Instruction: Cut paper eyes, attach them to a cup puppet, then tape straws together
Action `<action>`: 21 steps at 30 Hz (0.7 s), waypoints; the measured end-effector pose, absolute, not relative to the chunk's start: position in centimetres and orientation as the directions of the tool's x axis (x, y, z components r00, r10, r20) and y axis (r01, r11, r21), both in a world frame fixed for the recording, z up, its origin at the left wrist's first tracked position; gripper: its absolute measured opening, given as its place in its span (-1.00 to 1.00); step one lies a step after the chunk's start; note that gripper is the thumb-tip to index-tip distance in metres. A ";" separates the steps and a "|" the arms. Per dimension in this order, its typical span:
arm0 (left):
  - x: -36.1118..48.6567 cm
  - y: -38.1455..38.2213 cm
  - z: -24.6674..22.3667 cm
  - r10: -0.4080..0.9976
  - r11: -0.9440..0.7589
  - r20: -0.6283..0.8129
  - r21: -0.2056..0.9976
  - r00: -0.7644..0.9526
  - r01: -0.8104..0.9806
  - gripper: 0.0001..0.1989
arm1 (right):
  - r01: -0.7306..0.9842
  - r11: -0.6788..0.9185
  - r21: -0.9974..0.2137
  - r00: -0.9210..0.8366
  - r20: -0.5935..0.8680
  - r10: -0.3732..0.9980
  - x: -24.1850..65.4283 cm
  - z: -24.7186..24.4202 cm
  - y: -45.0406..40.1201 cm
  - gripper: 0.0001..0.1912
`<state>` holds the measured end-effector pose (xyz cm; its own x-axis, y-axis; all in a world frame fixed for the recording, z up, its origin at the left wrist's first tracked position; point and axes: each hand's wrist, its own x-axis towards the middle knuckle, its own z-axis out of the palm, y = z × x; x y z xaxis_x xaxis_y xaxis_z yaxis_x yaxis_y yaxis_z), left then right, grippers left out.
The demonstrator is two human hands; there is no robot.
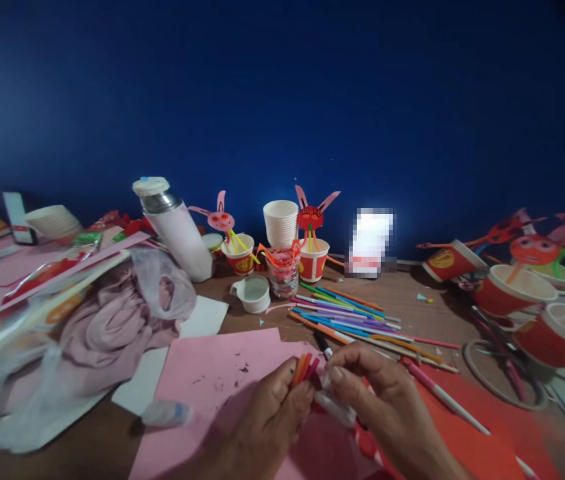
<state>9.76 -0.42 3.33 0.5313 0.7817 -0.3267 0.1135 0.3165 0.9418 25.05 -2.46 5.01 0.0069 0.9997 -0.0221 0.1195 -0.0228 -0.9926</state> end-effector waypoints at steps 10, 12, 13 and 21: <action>9.3 -1.1 4.1 0.776 0.304 -0.252 0.953 0.578 0.006 -0.81 | 0.372 0.087 -0.924 0.079 0.125 0.989 24.0 5.6 -3.1 -0.84; 9.4 -1.1 4.0 0.776 0.307 -0.255 0.952 0.577 0.008 -0.81 | 0.381 0.091 -0.920 0.082 0.132 0.988 24.0 5.6 -3.1 -0.84; 9.4 -1.1 3.9 0.776 0.306 -0.256 0.952 0.577 0.012 -0.80 | 0.371 0.087 -0.925 0.085 0.127 0.988 24.1 5.6 -3.0 -0.83; 9.4 -1.4 4.4 0.711 0.238 -0.248 0.965 0.658 0.106 -0.75 | 0.235 0.045 -0.971 0.157 0.083 0.984 24.8 5.6 -1.4 -0.81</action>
<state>9.38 -1.42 4.36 0.6585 0.7106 -0.2478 0.1063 0.2382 0.9654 24.82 -1.40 5.55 0.1574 0.9840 0.0835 0.2352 0.0447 -0.9709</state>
